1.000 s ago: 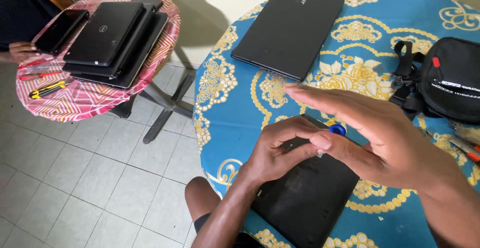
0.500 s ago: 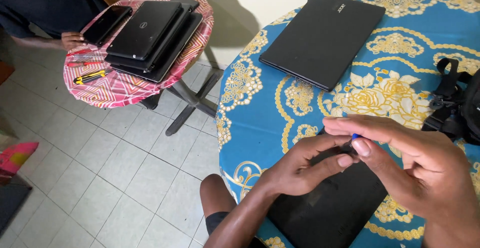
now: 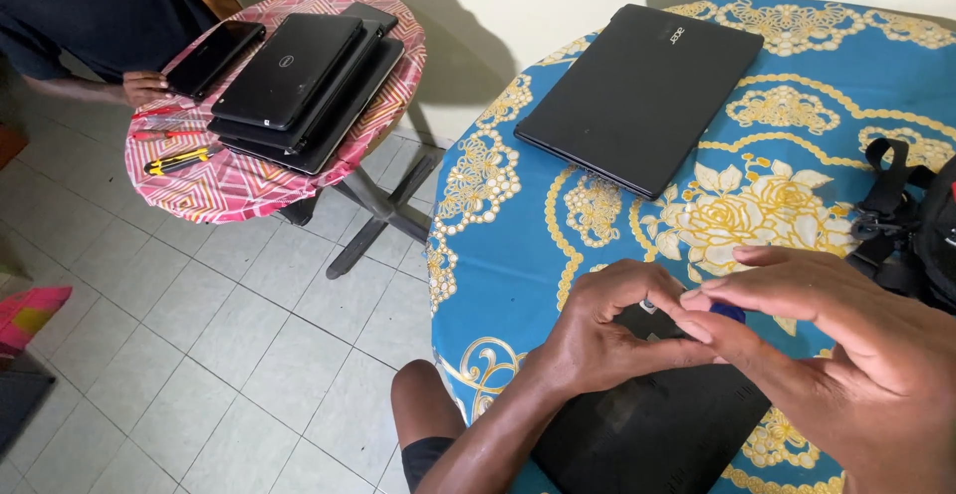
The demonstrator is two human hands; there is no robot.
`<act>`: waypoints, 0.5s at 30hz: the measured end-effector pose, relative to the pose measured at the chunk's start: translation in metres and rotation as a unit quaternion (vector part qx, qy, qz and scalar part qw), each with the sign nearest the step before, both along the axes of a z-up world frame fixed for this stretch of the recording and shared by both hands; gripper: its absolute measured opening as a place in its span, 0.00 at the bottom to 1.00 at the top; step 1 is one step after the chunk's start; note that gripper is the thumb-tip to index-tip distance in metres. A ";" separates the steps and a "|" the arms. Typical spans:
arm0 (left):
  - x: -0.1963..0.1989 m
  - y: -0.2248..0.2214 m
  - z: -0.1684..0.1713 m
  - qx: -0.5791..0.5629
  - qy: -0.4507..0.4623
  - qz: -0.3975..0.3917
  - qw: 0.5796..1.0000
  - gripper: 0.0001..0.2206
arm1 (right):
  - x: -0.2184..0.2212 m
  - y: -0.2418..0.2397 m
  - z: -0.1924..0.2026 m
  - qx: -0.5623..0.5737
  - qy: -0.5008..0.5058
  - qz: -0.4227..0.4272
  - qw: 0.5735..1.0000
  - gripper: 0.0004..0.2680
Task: Removing the back cover of a laptop using a screwdriver and prying it open to reveal internal components.
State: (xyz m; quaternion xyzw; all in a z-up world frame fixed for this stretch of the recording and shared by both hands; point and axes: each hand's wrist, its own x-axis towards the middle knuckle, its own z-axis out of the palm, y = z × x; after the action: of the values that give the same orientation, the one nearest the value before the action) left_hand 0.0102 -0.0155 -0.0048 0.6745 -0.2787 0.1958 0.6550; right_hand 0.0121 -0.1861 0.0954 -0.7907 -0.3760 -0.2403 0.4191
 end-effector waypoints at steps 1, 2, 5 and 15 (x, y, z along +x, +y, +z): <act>0.001 -0.001 -0.001 0.036 0.009 0.027 0.999 0.09 | 0.000 -0.003 0.000 -0.024 0.000 0.007 1.000 0.07; 0.000 -0.002 0.003 0.037 0.008 0.027 0.999 0.09 | 0.002 -0.005 -0.002 -0.023 -0.002 0.007 1.000 0.07; -0.008 -0.002 0.012 0.053 0.025 -0.018 0.998 0.12 | 0.002 -0.009 -0.005 -0.026 0.089 0.098 0.991 0.07; -0.013 0.007 -0.009 0.032 0.080 -0.132 0.987 0.14 | 0.000 -0.009 0.005 -0.011 0.308 0.117 0.944 0.19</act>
State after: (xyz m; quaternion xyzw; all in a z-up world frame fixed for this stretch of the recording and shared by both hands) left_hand -0.0024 -0.0085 -0.0140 0.6657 -0.3182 0.0441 0.6735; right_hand 0.0122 -0.1952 0.1007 -0.7811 -0.3210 0.0701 0.5310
